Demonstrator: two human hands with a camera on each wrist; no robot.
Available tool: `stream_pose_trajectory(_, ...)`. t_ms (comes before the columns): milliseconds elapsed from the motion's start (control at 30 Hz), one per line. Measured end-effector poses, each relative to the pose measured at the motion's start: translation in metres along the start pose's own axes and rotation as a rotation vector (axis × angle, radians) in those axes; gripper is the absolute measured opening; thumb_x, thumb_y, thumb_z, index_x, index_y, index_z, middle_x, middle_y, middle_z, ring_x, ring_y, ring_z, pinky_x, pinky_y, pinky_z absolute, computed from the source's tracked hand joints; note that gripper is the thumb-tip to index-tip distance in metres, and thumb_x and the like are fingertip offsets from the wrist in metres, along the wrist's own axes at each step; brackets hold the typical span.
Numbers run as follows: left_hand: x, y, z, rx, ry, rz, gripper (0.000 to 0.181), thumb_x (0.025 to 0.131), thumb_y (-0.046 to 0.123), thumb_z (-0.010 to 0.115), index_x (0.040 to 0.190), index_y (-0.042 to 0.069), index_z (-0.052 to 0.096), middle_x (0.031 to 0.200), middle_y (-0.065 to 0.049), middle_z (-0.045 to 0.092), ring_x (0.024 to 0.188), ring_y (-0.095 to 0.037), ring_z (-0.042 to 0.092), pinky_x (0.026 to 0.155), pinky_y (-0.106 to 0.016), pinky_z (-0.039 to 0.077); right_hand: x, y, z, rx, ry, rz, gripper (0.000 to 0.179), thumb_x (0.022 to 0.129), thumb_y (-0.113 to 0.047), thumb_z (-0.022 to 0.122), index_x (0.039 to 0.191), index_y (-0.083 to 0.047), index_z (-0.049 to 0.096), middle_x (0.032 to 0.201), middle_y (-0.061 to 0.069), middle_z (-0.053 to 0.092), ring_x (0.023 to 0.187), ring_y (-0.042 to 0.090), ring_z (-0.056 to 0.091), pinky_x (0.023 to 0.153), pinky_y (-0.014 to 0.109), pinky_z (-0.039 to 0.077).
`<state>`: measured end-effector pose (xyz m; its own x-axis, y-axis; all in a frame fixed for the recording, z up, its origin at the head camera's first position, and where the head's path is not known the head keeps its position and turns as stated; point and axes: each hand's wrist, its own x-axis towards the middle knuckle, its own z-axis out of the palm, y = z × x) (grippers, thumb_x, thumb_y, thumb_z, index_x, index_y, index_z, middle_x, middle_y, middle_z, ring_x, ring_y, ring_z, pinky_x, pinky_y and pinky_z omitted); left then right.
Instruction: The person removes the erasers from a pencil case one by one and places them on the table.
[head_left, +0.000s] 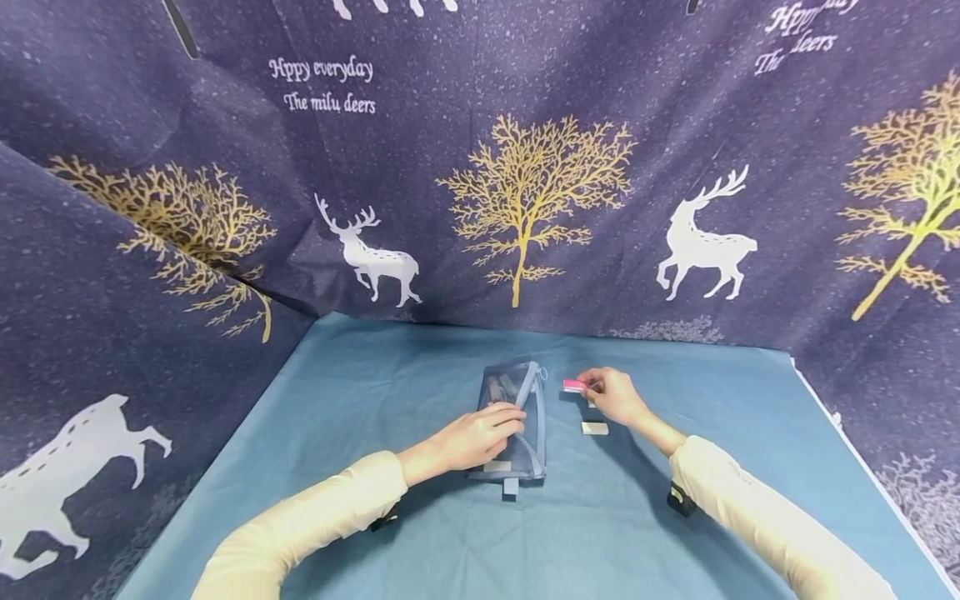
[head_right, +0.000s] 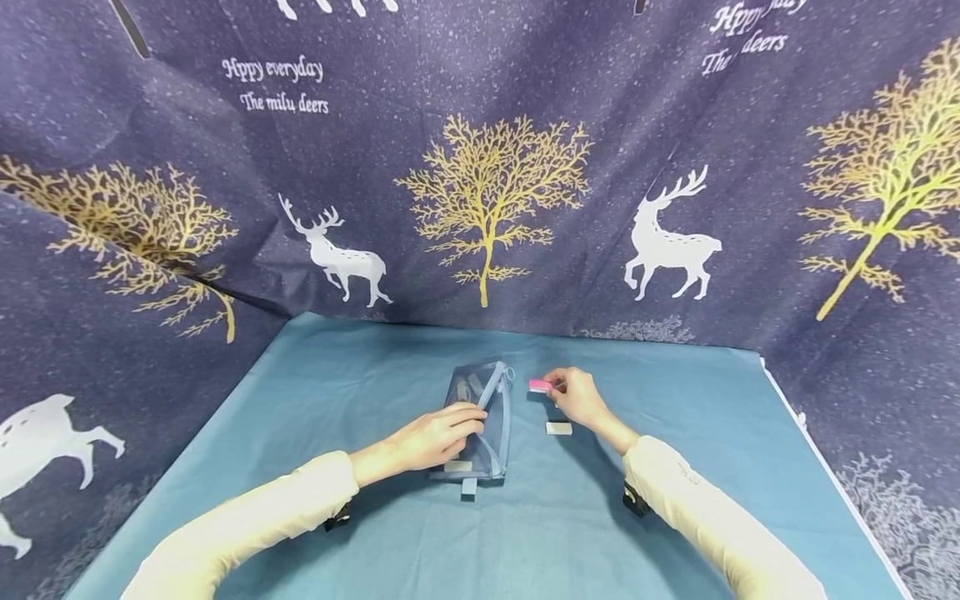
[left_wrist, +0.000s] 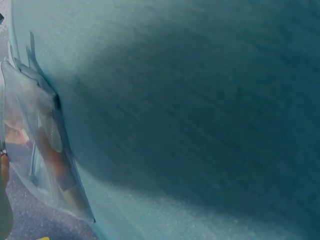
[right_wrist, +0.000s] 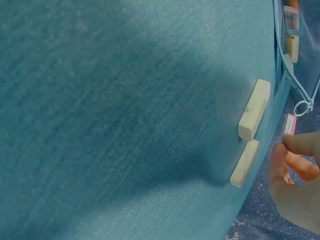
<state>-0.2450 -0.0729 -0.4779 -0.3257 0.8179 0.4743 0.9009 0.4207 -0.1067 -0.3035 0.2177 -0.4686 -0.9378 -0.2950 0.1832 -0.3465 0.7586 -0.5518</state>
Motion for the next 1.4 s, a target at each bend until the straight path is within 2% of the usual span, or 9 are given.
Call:
stream_pose_trajectory(367,0.002,0.000,-0.002,-0.009,-0.005,0.003,0.026,0.083,0.006,0.056,0.108,0.012,0.062,0.120,-0.005,0.060,0.117,-0.017,0.052,0.081,-0.024,0.054,0.003,0.003,-0.001,-0.008,0.032,0.026,0.018,0.081,-0.007,0.063,0.098,-0.002,0.067,0.091,0.016,0.069,0.077,0.024,0.067,0.061,0.033,0.055)
stream_pose_trajectory(567,0.003,-0.001,-0.002,0.018,-0.010,0.027,0.027,0.081,0.008,0.058,0.108,0.013,0.061,0.119,-0.005,0.060,0.116,-0.018,0.052,0.081,-0.024,0.054,0.005,0.006,-0.001,-0.022,0.032,0.024,0.017,0.081,-0.006,0.063,0.096,-0.001,0.068,0.090,0.016,0.069,0.076,0.026,0.067,0.063,0.035,0.055)
stream_pose_trajectory(833,0.009,-0.004,-0.007,0.078,-0.044,0.044,0.030,0.083,0.012,0.059,0.112,0.016,0.061,0.119,-0.002,0.059,0.116,-0.015,0.052,0.066,-0.019,0.055,0.009,0.010,0.000,-0.034,0.039,-0.003,0.018,0.079,-0.005,0.064,0.095,0.000,0.069,0.086,0.016,0.070,0.072,0.024,0.067,0.059,0.033,0.054)
stream_pose_trajectory(933,0.012,-0.004,-0.010,0.107,-0.071,0.048,0.032,0.083,0.013,0.059,0.114,0.016,0.060,0.119,0.000,0.058,0.115,-0.013,0.051,0.071,-0.018,0.054,0.010,0.012,0.000,-0.059,0.037,-0.010,0.017,0.079,-0.005,0.064,0.095,0.001,0.069,0.083,0.014,0.070,0.070,0.021,0.065,0.059,0.033,0.053)
stream_pose_trajectory(1133,0.020,-0.006,-0.012,0.158,-0.116,0.064,0.031,0.084,0.013,0.054,0.114,0.016,0.060,0.118,0.001,0.056,0.115,-0.013,0.049,0.088,-0.019,0.049,0.011,0.014,0.001,-0.109,0.028,-0.055,0.016,0.078,-0.003,0.064,0.092,0.001,0.070,0.079,0.011,0.069,0.066,0.016,0.060,0.061,0.035,0.050)
stream_pose_trajectory(1200,0.023,-0.006,-0.013,0.172,-0.129,0.062,0.028,0.085,0.014,0.053,0.112,0.018,0.060,0.119,0.001,0.054,0.115,-0.014,0.048,0.089,-0.019,0.049,0.013,0.015,0.001,-0.127,0.018,-0.058,0.016,0.077,-0.003,0.065,0.092,0.000,0.070,0.079,0.011,0.069,0.067,0.016,0.060,0.062,0.036,0.050)
stream_pose_trajectory(1300,0.025,-0.007,-0.013,0.164,-0.140,0.035,0.025,0.085,0.015,0.054,0.109,0.020,0.060,0.121,-0.002,0.052,0.114,-0.015,0.047,0.082,-0.020,0.051,0.016,0.015,0.000,-0.145,-0.015,-0.052,0.018,0.076,-0.003,0.064,0.093,0.000,0.070,0.081,0.011,0.069,0.070,0.019,0.062,0.064,0.039,0.051)
stream_pose_trajectory(1400,0.026,-0.006,-0.014,0.121,-0.132,-0.016,0.022,0.087,0.017,0.053,0.106,0.021,0.062,0.116,-0.003,0.051,0.103,-0.014,0.049,0.068,-0.018,0.051,0.017,0.014,-0.002,-0.152,-0.050,-0.015,0.020,0.076,-0.004,0.064,0.095,0.000,0.069,0.086,0.013,0.070,0.078,0.026,0.064,0.069,0.042,0.052)
